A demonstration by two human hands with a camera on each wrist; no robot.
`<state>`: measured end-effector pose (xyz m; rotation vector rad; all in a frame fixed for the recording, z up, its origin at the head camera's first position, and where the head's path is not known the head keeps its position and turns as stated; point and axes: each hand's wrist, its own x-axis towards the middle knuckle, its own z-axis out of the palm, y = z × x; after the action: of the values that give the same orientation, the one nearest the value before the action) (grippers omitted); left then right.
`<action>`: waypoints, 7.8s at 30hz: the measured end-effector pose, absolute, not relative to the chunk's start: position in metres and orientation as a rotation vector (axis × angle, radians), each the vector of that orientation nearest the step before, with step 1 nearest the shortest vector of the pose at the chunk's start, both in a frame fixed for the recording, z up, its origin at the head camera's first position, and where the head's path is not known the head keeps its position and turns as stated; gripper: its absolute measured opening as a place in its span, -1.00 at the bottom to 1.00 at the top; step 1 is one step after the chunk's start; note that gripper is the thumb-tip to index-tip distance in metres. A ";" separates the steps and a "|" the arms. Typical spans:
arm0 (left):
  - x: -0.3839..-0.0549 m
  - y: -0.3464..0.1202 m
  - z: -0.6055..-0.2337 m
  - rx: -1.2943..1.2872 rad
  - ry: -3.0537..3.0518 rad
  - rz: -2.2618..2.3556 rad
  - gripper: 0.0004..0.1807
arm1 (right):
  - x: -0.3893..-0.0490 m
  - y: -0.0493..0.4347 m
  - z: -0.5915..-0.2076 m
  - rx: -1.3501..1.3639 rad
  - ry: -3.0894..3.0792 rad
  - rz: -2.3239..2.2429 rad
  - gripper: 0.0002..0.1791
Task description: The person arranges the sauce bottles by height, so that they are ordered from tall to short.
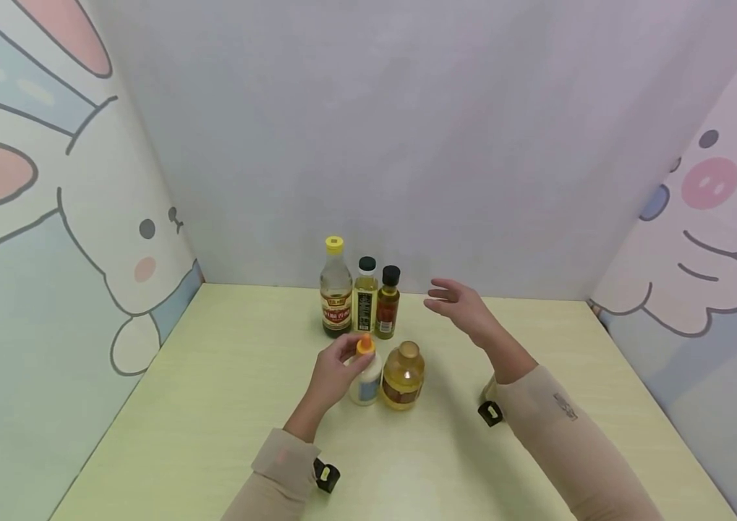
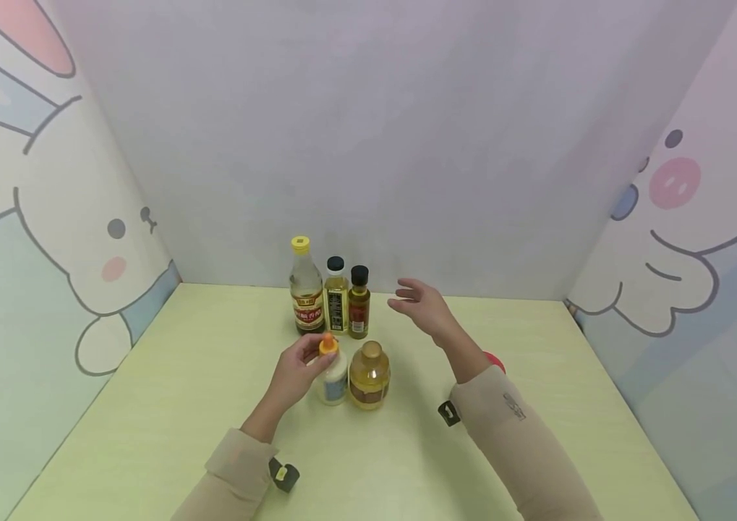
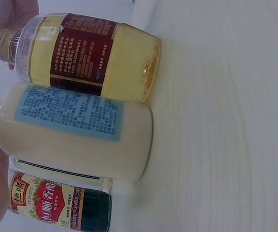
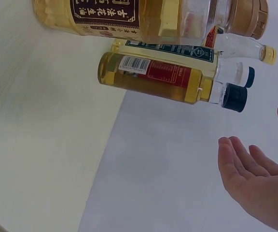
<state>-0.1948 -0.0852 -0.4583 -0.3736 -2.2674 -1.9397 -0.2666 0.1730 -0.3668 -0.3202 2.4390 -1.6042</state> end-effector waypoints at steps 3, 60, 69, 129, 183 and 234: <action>-0.194 -0.085 -0.457 -0.382 -2.266 -1.934 -0.65 | -0.262 0.177 -0.367 -0.307 2.454 -1.590 -0.31; -0.194 -0.084 -0.459 -0.381 -2.263 -1.918 -0.65 | -0.205 0.244 -0.378 -0.283 2.623 -1.440 -0.31; -0.195 -0.086 -0.459 -0.387 -2.267 -1.906 -0.65 | -0.196 0.256 -0.382 -0.264 2.685 -1.371 -0.32; -0.193 -0.093 -0.447 -0.341 -2.405 -1.846 -0.55 | -0.155 0.293 -0.412 0.025 2.748 -1.335 -0.14; -0.206 -0.097 -0.430 -0.277 -2.302 -1.814 -0.54 | -0.155 0.294 -0.414 0.039 2.698 -1.375 -0.11; -0.247 -0.064 -0.392 -0.363 -2.371 -1.764 -0.52 | -0.154 0.294 -0.415 0.049 2.690 -1.406 -0.10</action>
<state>-0.2467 -0.0643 -0.3921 -0.3634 -2.3710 -1.7642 -0.1542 0.2937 -0.4152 0.0487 2.6902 -1.4058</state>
